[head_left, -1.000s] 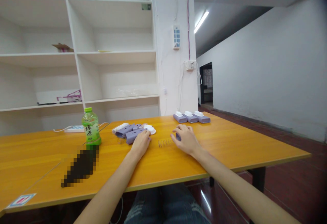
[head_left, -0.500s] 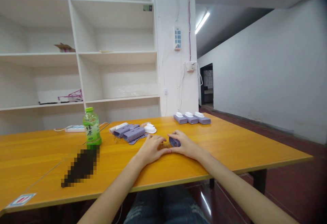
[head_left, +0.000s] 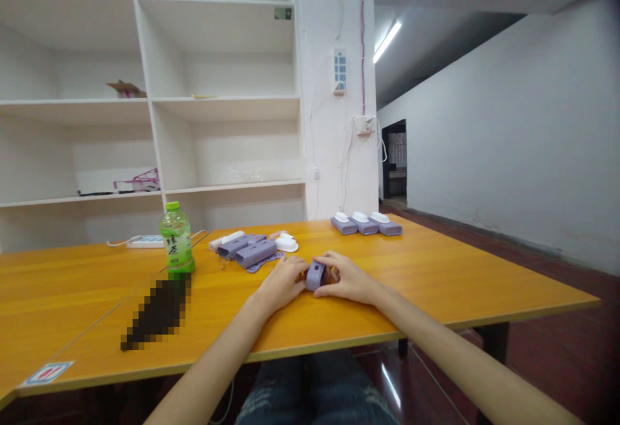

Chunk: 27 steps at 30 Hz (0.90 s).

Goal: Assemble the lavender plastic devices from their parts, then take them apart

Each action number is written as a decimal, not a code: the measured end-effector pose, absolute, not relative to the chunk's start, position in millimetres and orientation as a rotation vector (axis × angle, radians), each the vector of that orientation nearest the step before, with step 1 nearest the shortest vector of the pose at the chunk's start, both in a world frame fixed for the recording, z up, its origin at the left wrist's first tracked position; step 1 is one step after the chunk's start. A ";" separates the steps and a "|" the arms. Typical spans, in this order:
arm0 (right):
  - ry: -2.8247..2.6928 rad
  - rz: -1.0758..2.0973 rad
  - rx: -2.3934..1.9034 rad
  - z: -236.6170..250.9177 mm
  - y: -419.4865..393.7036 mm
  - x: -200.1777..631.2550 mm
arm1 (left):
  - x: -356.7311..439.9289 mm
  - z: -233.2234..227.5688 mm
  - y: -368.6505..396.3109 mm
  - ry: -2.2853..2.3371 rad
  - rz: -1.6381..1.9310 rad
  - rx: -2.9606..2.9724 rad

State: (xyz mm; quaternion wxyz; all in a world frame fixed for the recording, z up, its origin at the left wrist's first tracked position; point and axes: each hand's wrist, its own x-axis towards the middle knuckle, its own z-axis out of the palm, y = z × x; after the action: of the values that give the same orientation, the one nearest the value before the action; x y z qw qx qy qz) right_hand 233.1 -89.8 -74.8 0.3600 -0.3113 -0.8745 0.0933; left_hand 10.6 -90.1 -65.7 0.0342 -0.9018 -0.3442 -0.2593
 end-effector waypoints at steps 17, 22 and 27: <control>-2.281 0.138 -0.790 -69.5 -96.4 214.9 | 21.3 -65.4 -87.4 -1.075 -0.835 -2.737; -2.228 0.129 -0.862 -73.9 -91.4 226.6 | 7.3 -62.7 -87.1 -1.125 -0.767 -2.646; -2.147 0.159 -0.921 -81.4 -77.6 238.1 | -6.3 -61.1 -82.6 -1.219 -0.783 -2.468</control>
State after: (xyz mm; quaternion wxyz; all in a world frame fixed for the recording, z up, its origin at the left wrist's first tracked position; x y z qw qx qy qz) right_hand 238.1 -77.6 -81.4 0.3893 -0.3622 -0.8446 0.0625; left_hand -6.3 -82.6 -61.1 0.1394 -0.8539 -0.4219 -0.2710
